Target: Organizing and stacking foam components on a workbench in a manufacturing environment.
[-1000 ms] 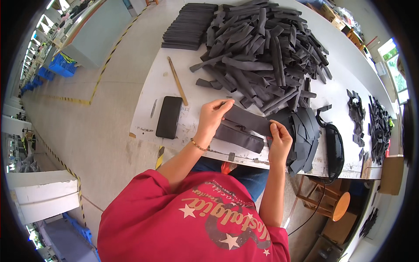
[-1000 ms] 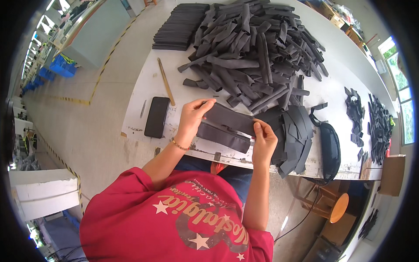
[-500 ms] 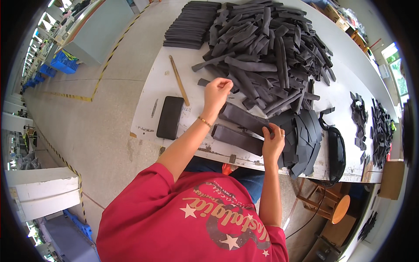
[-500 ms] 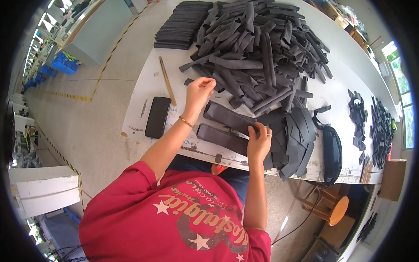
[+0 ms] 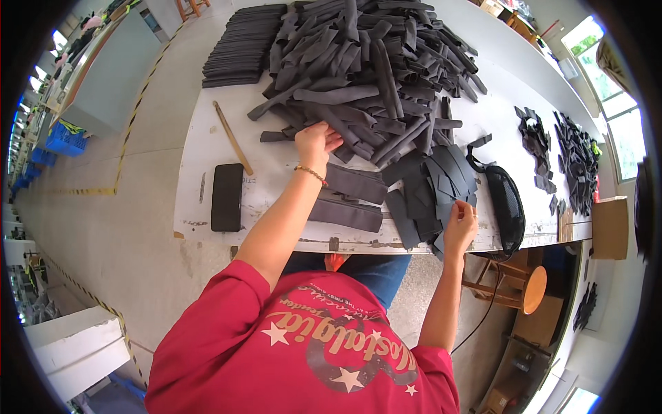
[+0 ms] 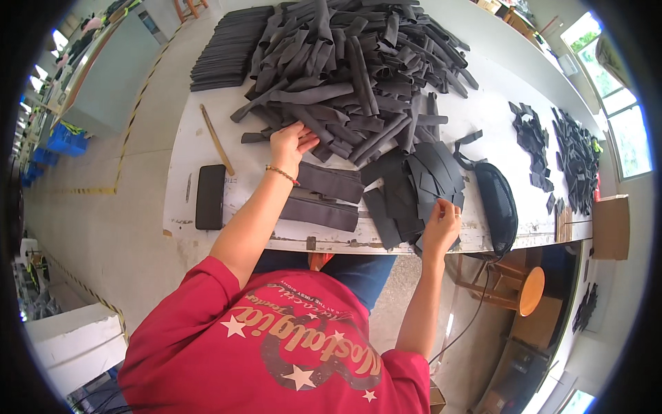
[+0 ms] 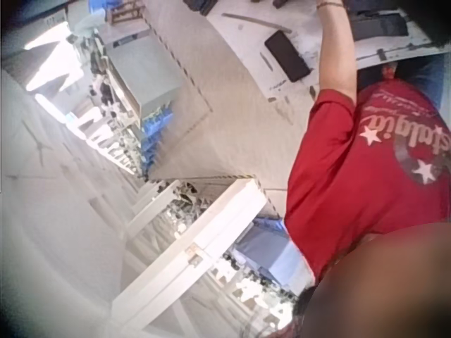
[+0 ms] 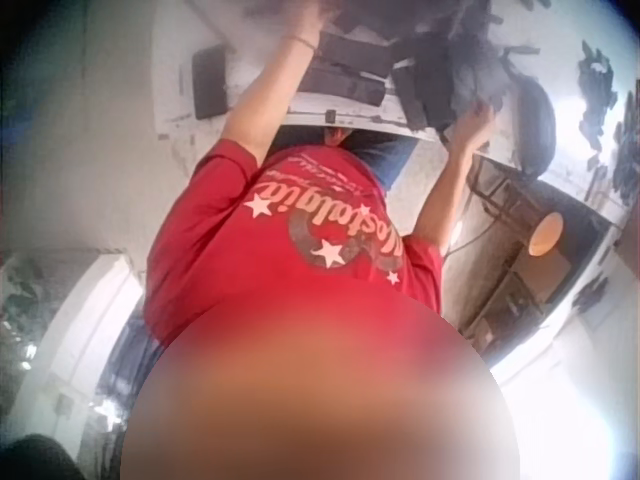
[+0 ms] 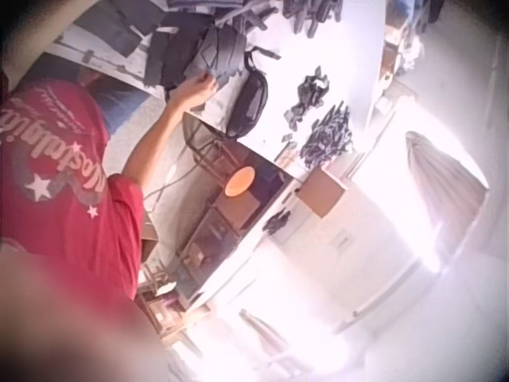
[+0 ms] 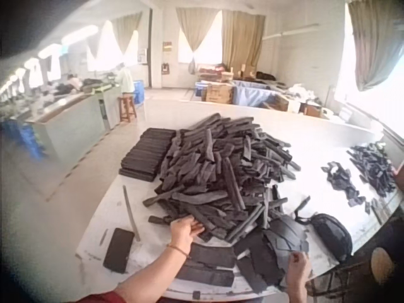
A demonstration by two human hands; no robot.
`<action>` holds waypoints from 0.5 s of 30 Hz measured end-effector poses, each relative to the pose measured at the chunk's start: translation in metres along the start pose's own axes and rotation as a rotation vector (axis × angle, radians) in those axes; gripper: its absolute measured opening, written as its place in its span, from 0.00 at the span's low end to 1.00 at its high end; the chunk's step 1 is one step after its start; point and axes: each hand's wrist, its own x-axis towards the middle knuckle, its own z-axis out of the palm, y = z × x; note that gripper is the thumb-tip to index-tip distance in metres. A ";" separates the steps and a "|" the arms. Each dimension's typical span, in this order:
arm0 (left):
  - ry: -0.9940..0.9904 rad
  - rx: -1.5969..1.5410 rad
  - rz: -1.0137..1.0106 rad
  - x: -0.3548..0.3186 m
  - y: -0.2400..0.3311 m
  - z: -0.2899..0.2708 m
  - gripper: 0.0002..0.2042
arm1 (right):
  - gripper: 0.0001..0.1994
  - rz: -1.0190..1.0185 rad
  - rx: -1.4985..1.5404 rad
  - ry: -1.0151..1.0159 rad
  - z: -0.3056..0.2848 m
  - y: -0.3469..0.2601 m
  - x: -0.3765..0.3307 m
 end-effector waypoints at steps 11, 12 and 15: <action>-0.276 -0.083 -0.203 -0.018 0.033 -0.029 0.08 | 0.10 0.168 -0.422 0.062 -0.008 0.044 0.019; -0.285 -0.081 -0.211 -0.025 0.033 -0.029 0.08 | 0.13 0.115 -0.683 0.068 -0.006 0.055 0.017; -0.395 -0.074 -0.138 -0.054 0.044 -0.028 0.09 | 0.14 0.164 -0.805 -0.156 0.007 0.070 0.017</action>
